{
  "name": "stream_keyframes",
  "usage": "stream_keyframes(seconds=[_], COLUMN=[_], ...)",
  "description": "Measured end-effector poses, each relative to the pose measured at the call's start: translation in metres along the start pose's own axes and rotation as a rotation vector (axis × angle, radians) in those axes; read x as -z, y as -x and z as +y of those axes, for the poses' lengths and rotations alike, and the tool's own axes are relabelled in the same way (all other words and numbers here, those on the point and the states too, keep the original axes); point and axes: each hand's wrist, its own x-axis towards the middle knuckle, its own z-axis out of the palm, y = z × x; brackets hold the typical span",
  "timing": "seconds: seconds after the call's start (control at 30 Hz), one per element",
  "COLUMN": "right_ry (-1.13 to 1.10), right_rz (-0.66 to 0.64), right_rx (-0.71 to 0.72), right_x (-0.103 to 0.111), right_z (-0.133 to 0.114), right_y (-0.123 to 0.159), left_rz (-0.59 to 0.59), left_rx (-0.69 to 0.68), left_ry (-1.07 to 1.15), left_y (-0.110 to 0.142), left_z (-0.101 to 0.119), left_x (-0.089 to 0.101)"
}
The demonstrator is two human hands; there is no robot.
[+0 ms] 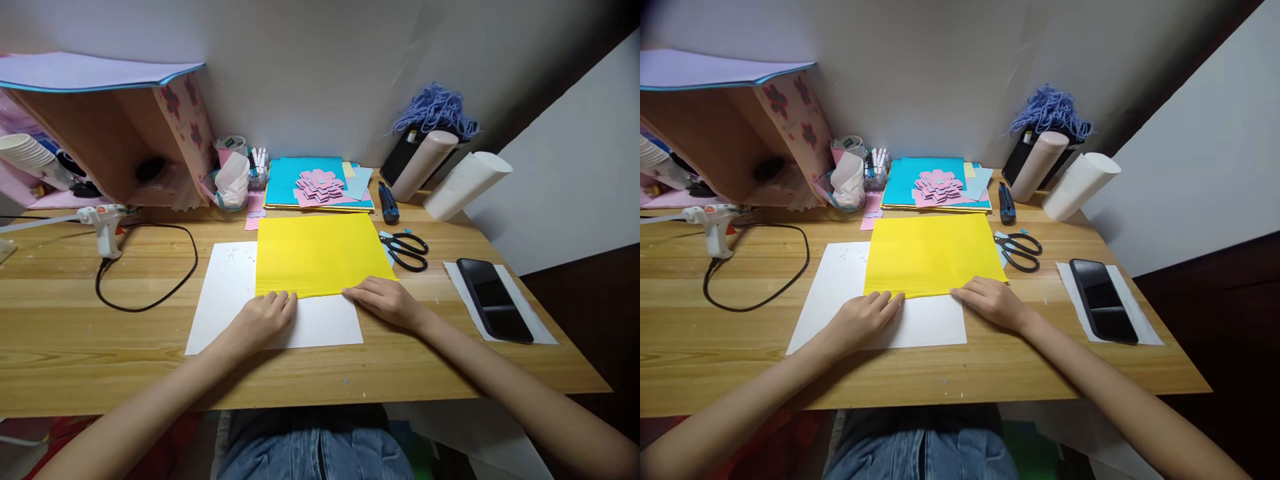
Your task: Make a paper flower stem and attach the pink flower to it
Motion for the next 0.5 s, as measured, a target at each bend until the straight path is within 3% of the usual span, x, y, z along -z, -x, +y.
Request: stream_keyframes(seconds=[0.13,0.27,0.37,0.5], right_ry=[0.003,-0.021,-0.051,-0.103], right_rz=[0.010,0.015,0.035,0.038], right_rx=[-0.017,-0.019,-0.034,0.023], right_x=[-0.001,-0.003,-0.005,-0.007], right_z=[-0.001,-0.006,-0.011,-0.013], right_y=[-0.002,-0.013,-0.020,-0.020], left_rz=[0.024,0.056,0.046,-0.042], left_rx=[-0.073,-0.102,-0.086,-0.126], left_ry=[0.111,0.384,0.549,0.601], left_y=[-0.019,-0.034,-0.036,-0.030], left_z=[0.008,0.016,0.016,0.012], left_x=[-0.001,-0.002,-0.005,-0.009])
